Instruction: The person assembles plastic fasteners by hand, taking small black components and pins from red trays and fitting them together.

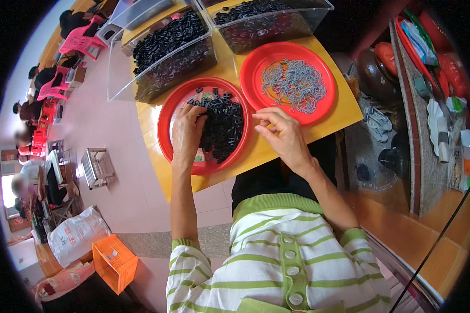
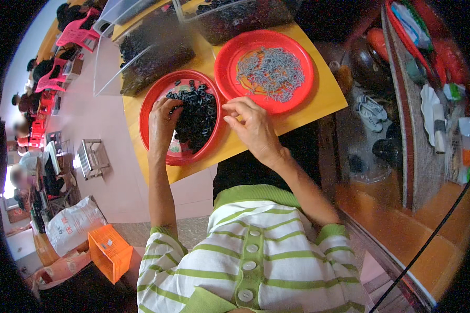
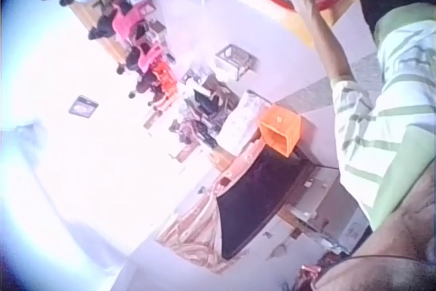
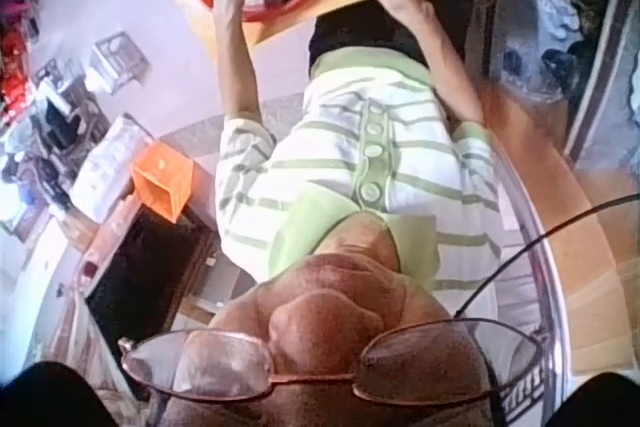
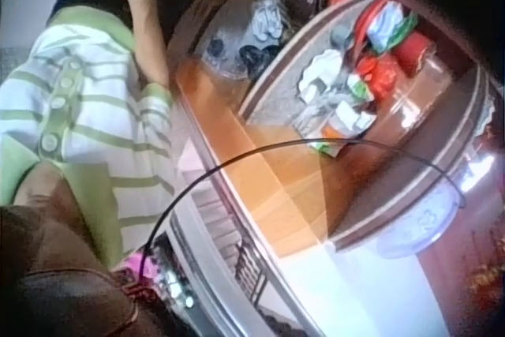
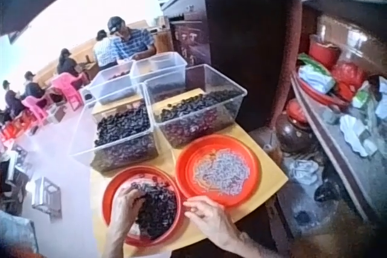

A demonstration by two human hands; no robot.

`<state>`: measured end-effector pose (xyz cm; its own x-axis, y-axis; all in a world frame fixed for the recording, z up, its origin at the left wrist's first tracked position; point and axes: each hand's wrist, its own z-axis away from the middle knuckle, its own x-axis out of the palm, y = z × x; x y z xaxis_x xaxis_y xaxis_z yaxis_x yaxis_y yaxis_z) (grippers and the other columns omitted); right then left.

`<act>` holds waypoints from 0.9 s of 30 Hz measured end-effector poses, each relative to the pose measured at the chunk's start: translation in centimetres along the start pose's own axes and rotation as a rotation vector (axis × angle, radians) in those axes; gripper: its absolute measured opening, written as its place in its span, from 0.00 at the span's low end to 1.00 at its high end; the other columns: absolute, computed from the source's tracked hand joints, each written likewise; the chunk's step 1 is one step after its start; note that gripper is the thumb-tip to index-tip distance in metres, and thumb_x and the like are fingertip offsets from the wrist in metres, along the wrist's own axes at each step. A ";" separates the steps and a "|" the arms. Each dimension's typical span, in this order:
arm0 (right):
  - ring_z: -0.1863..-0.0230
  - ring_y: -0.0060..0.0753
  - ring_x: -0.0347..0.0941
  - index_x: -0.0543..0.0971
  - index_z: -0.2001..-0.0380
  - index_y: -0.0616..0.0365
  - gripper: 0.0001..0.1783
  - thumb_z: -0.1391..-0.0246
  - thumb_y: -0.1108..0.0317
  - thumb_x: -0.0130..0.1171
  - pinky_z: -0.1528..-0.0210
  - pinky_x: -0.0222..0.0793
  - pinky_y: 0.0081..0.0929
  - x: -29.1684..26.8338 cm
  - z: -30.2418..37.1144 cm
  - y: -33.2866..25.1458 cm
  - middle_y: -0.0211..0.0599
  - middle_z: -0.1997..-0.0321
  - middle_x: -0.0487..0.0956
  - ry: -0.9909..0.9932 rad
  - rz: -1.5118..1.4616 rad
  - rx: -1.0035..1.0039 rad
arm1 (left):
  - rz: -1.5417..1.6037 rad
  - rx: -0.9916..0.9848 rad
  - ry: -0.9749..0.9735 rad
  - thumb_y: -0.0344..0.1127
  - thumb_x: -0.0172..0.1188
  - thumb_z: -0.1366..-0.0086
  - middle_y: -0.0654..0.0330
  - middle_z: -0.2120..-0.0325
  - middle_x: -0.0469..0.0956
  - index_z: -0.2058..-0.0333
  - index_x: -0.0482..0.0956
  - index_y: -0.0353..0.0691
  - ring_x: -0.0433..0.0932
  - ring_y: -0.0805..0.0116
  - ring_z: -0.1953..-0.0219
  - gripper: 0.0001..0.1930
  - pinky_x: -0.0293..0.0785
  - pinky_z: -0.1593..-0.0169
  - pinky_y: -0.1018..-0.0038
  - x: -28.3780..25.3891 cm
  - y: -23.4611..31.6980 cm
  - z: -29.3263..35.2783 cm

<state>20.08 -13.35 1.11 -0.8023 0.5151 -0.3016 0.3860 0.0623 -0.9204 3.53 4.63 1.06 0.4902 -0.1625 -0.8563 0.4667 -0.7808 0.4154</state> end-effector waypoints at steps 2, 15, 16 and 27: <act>0.66 0.29 0.74 0.76 0.60 0.64 0.13 0.52 0.78 0.58 0.65 0.72 0.24 -0.9 0.3 0.5 0.38 0.61 0.75 0.007 0.002 0.040 | 0.025 -0.028 0.007 0.24 0.61 0.49 0.53 0.69 0.76 0.67 0.78 0.36 0.73 0.53 0.62 0.08 0.70 0.58 0.64 0.1 0.1 0.0; 0.67 0.17 0.70 0.78 0.61 0.62 0.08 0.46 0.75 0.56 0.65 0.68 0.16 -3.4 -0.5 1.3 0.29 0.65 0.74 0.028 -0.030 0.098 | 0.837 -0.466 0.128 0.25 0.59 0.41 0.66 0.72 0.75 0.52 0.75 0.37 0.71 0.79 0.68 0.16 0.68 0.66 0.81 -0.9 1.9 1.1; 0.67 0.17 0.70 0.78 0.61 0.62 0.08 0.46 0.75 0.56 0.65 0.68 0.16 -3.8 -0.5 1.5 0.29 0.65 0.74 0.026 -0.030 0.096 | 0.836 -0.466 0.131 0.25 0.59 0.41 0.66 0.72 0.75 0.52 0.75 0.37 0.71 0.79 0.68 0.16 0.68 0.66 0.81 -1.0 2.1 1.3; 0.73 0.22 0.71 0.78 0.69 0.62 0.05 0.51 0.75 0.60 0.71 0.66 0.20 -4.8 -4.5 1.9 0.32 0.73 0.74 0.008 0.224 0.055 | 1.453 -0.617 0.105 0.26 0.54 0.37 0.56 0.68 0.79 0.61 0.75 0.31 0.78 0.71 0.65 0.07 0.75 0.60 0.76 0.4 8.5 5.3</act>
<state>26.72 -11.81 1.97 -0.6959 0.5175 -0.4979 0.5282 -0.1009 -0.8431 3.79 -5.24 2.67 0.8016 -0.4613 0.3804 -0.2247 0.3572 0.9066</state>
